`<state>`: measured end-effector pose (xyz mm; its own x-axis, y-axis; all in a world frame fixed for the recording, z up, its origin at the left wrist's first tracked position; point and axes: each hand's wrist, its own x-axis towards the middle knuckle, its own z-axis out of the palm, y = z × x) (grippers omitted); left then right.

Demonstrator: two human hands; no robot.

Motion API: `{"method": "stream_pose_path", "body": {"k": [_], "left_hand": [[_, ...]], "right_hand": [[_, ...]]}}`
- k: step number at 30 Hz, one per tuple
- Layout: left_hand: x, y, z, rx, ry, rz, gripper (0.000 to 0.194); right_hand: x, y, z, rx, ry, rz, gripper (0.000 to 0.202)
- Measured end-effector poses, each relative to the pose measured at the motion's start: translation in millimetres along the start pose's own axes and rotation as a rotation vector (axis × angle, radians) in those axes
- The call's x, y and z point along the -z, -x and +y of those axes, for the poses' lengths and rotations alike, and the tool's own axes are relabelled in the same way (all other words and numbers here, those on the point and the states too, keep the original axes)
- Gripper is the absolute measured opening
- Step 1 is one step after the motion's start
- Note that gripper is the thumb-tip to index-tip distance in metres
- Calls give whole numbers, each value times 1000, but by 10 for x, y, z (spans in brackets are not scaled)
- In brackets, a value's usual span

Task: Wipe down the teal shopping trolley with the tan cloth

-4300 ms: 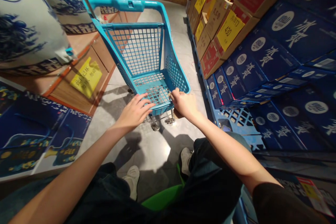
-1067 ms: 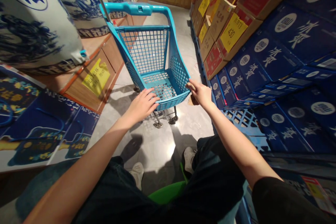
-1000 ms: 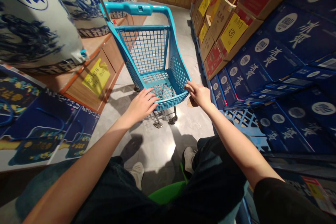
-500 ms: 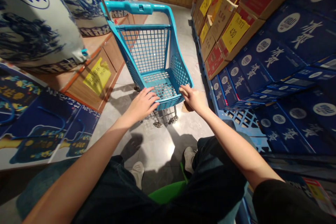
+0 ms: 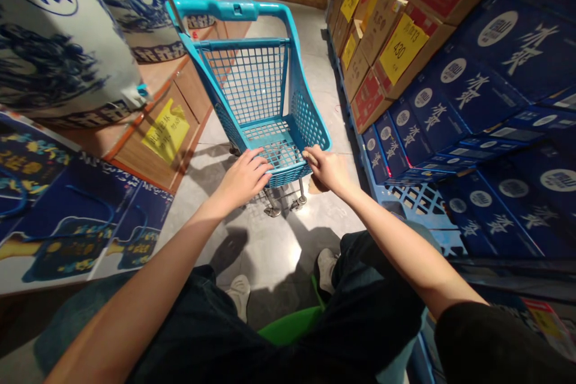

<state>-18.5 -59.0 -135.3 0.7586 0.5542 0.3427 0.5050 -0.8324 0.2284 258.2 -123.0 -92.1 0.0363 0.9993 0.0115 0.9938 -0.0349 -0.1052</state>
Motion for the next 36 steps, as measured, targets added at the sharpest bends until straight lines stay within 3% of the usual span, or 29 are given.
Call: {"method": "stream_pose_path", "body": {"k": [3,10,14,17,23,30,36], "left_hand": [[3,3,2,-9,-27,-2,42],[-15,-9,11,-19,-59,3,47],[-22,-5,5,-15,-44,12,47],[-14,2,-1,-13,-42,10,46],[-14,-14,-6,-29,-41,-1,46],[-21,-18,-3,-32,-50,14,45],[-39,-26,23,-21,-41,10,45]], "right_hand": [[16,1,-53,59,-14,-20,48],[177,-77,-2,-96,48,-13,45],[136,-16,-192,-11,42,-54,46],[140,-31,-199,39,33,-66,45],[215,-86,-92,-98,102,-49,49],[179,26,-309,67,76,-120,49],[242,-70,-188,-91,182,-87,49]]}}
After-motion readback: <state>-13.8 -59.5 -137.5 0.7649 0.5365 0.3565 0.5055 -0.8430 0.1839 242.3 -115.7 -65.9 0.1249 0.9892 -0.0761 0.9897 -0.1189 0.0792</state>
